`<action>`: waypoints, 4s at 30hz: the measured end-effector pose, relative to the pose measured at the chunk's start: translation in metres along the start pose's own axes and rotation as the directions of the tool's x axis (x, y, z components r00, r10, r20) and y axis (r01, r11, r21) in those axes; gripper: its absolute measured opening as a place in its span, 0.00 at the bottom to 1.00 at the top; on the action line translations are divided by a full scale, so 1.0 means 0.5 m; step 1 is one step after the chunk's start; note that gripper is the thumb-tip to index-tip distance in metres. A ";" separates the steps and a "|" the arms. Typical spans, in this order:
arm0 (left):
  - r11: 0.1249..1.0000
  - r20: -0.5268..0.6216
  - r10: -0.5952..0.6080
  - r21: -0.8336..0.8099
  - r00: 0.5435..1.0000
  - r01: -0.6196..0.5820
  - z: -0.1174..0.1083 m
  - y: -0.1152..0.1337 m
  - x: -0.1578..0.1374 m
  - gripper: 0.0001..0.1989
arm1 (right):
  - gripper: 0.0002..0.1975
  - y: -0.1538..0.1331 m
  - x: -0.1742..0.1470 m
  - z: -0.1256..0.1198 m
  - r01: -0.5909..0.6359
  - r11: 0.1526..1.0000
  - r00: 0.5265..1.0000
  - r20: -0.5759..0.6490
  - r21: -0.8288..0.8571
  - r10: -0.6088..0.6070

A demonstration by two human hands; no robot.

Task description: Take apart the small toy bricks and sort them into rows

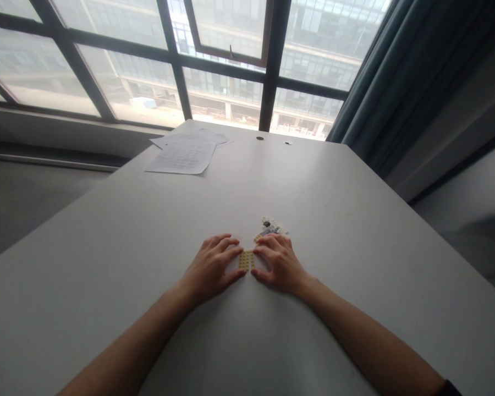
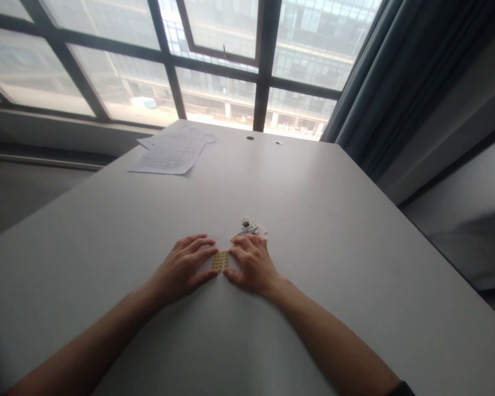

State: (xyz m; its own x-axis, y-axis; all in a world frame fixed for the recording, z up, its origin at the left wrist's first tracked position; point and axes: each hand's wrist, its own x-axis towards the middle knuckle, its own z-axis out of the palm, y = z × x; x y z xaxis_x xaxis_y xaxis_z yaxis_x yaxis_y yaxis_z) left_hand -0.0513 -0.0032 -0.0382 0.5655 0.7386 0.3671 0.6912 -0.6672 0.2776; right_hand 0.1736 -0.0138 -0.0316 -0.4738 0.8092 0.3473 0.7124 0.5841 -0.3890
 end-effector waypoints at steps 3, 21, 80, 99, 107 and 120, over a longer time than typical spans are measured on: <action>1.000 0.007 -0.005 0.006 1.000 0.005 0.001 0.001 0.000 0.19 | 0.24 0.003 0.001 0.001 0.000 1.000 1.000 -0.001 -0.005 0.000; 0.999 0.056 0.016 0.033 0.998 -0.018 0.003 -0.002 -0.001 0.21 | 0.23 0.015 0.003 0.005 0.073 0.995 0.996 0.054 -0.072 -0.069; 0.999 -0.029 0.040 0.003 0.999 -0.040 0.000 0.000 0.000 0.19 | 0.11 0.027 0.016 -0.036 -0.183 0.917 0.953 -0.165 0.353 0.254; 0.998 -0.026 0.058 0.000 0.998 -0.058 0.000 0.000 0.000 0.20 | 0.11 0.022 0.012 -0.052 -0.135 0.886 0.971 -0.120 0.444 0.208; 0.998 -0.021 0.068 -0.015 0.997 -0.068 -0.001 0.000 0.000 0.20 | 0.16 0.017 -0.002 -0.025 0.022 0.998 1.000 0.001 -0.052 -0.022; 0.996 -0.009 0.090 -0.008 0.996 -0.090 -0.003 0.003 0.001 0.19 | 0.18 0.016 -0.006 -0.020 -0.007 0.999 0.999 0.050 -0.037 0.009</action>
State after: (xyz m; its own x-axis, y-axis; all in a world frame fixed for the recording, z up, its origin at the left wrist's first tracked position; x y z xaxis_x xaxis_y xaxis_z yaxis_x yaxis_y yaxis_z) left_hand -0.0509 -0.0041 -0.0362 0.6218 0.6744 0.3983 0.6335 -0.7321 0.2505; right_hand 0.1860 -0.0120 -0.0272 -0.4930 0.8164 0.3006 0.7343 0.5758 -0.3595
